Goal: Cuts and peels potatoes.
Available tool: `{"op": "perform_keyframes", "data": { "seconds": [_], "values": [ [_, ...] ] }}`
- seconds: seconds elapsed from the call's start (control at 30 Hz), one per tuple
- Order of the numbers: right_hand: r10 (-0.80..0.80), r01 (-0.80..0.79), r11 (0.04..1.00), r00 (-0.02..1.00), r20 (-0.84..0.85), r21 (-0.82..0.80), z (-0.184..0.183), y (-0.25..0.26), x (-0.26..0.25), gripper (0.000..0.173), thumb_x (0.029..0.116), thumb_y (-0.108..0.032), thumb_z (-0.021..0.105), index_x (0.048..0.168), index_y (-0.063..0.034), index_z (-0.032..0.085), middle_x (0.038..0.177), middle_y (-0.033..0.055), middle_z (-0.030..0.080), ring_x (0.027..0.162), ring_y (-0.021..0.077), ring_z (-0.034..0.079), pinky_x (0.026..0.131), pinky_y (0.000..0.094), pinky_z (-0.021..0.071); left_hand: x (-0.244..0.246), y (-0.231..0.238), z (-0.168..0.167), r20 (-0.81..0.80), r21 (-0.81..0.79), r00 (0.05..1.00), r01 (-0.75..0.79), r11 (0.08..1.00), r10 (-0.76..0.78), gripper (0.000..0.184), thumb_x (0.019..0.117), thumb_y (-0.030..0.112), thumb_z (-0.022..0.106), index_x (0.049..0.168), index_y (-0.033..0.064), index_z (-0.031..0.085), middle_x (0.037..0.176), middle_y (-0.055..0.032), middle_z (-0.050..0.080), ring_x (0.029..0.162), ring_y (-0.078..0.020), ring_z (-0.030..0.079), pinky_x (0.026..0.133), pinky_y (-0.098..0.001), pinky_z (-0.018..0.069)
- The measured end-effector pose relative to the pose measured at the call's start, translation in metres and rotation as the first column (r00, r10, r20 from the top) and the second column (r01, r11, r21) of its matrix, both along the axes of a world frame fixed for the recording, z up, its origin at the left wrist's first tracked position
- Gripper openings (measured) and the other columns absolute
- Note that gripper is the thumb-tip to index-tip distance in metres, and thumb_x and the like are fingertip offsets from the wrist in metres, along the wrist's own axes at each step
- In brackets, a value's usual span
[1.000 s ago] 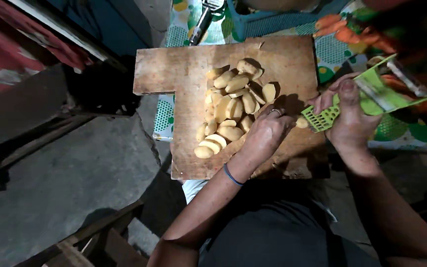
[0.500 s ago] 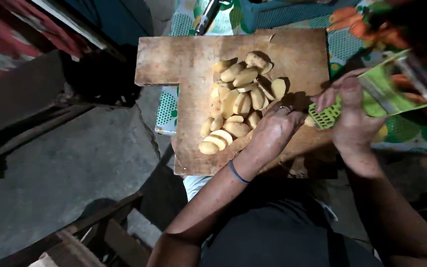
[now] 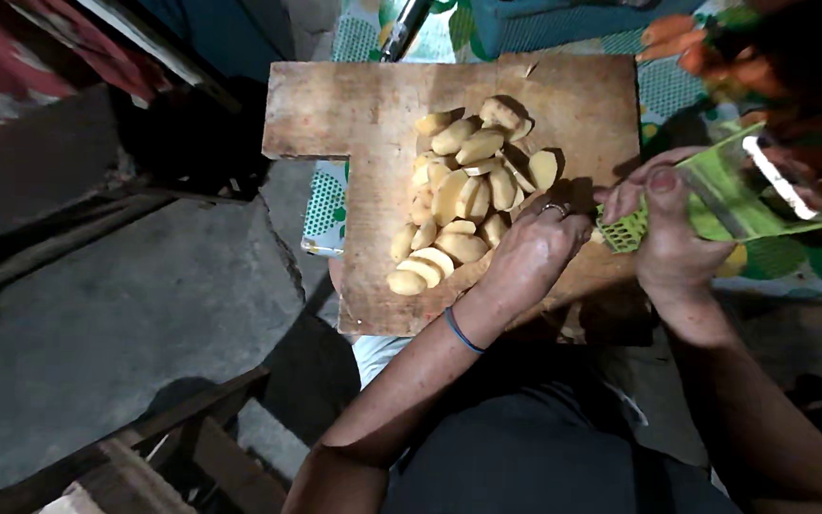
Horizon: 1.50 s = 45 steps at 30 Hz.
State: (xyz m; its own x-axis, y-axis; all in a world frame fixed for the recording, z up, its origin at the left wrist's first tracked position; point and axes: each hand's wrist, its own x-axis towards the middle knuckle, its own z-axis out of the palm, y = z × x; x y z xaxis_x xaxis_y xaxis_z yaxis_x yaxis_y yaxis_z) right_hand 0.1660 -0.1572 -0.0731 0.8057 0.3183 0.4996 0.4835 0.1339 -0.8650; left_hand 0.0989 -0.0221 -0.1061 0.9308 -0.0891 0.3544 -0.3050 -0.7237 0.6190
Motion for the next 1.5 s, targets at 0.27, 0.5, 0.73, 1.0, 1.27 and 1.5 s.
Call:
{"op": "perform_keyframes", "data": {
  "seconds": [0.27, 0.5, 0.73, 1.0, 1.27, 1.5],
  "values": [
    [0.002, -0.002, 1.0, 1.0, -0.017, -0.004, 0.018, -0.005, 0.004, 0.019, 0.1089, -0.033, 0.046, 0.106, -0.0185, 0.057, 0.072, -0.0117, 0.063, 0.066, 0.0097, 0.068, 0.079, 0.0385, 0.0639, -0.001, -0.001, 0.001, -0.022, -0.004, 1.0, 0.0, 1.0, 0.0, 0.01, 0.0955, 0.012, 0.069, 0.093, 0.0045, 0.075, 0.092, -0.0124, 0.071, 0.1, -0.0289, 0.069, 0.093, -0.041, 0.0557],
    [0.024, -0.014, 0.998, 0.986, -0.164, 0.062, 0.0, -0.006, 0.012, 0.017, 0.1083, -0.025, 0.045, 0.103, -0.0165, 0.059, 0.07, -0.0085, 0.063, 0.063, 0.0114, 0.067, 0.074, 0.0384, 0.0642, 0.0, 0.0, 0.002, -0.05, 0.009, 0.999, 0.009, 1.0, -0.009, 0.011, 0.0965, 0.012, 0.067, 0.095, 0.0052, 0.075, 0.097, -0.0135, 0.07, 0.104, -0.0298, 0.068, 0.093, -0.0415, 0.056],
    [-0.024, 0.074, 0.981, 0.964, -0.267, 0.18, 0.017, -0.008, 0.009, 0.039, 0.1114, -0.029, 0.022, 0.099, -0.0191, 0.058, 0.065, -0.0093, 0.059, 0.063, 0.0106, 0.066, 0.077, 0.0394, 0.063, -0.006, 0.01, 0.024, -0.049, 0.054, 0.997, -0.053, 0.997, 0.055, 0.013, 0.0936, 0.006, 0.069, 0.104, 0.0059, 0.076, 0.103, -0.0149, 0.071, 0.106, -0.0313, 0.068, 0.092, -0.0432, 0.0568],
    [-0.031, 0.094, 0.975, 0.955, -0.295, 0.199, -0.007, -0.027, 0.041, 0.029, 0.1102, -0.023, 0.031, 0.101, -0.0129, 0.057, 0.065, -0.0038, 0.06, 0.061, 0.0167, 0.067, 0.075, 0.0468, 0.0643, 0.039, 0.023, 0.047, -0.062, 0.536, 0.952, -0.221, 0.814, 0.299, 0.014, 0.0891, 0.023, 0.075, 0.087, 0.0095, 0.075, 0.097, -0.0082, 0.072, 0.118, -0.0349, 0.058, 0.101, -0.0578, 0.0364],
    [-0.13, 0.158, 0.981, 0.966, -0.224, 0.111, 0.013, -0.061, 0.042, 0.037, 0.1121, -0.03, 0.023, 0.1, -0.0165, 0.055, 0.074, -0.006, 0.06, 0.074, 0.0122, 0.068, 0.084, 0.0398, 0.0615, 0.041, -0.007, 0.058, -0.459, -0.001, 0.872, 0.193, 0.981, -0.172, 0.021, 0.0989, 0.027, 0.066, 0.111, 0.0124, 0.076, 0.101, -0.0078, 0.075, 0.103, -0.0266, 0.069, 0.097, -0.0595, 0.0463],
    [-0.083, 0.087, 0.985, 0.996, -0.034, 0.147, 0.015, -0.029, 0.013, 0.011, 0.1075, -0.023, 0.049, 0.105, -0.0148, 0.056, 0.071, -0.0073, 0.063, 0.064, 0.0135, 0.068, 0.075, 0.0399, 0.0645, 0.023, -0.014, 0.035, -0.241, 0.128, 0.97, 0.018, 0.992, 0.014, 0.014, 0.0933, 0.021, 0.074, 0.096, 0.0069, 0.076, 0.096, -0.0124, 0.071, 0.108, -0.0336, 0.065, 0.092, -0.0518, 0.0522]
  ]
}}
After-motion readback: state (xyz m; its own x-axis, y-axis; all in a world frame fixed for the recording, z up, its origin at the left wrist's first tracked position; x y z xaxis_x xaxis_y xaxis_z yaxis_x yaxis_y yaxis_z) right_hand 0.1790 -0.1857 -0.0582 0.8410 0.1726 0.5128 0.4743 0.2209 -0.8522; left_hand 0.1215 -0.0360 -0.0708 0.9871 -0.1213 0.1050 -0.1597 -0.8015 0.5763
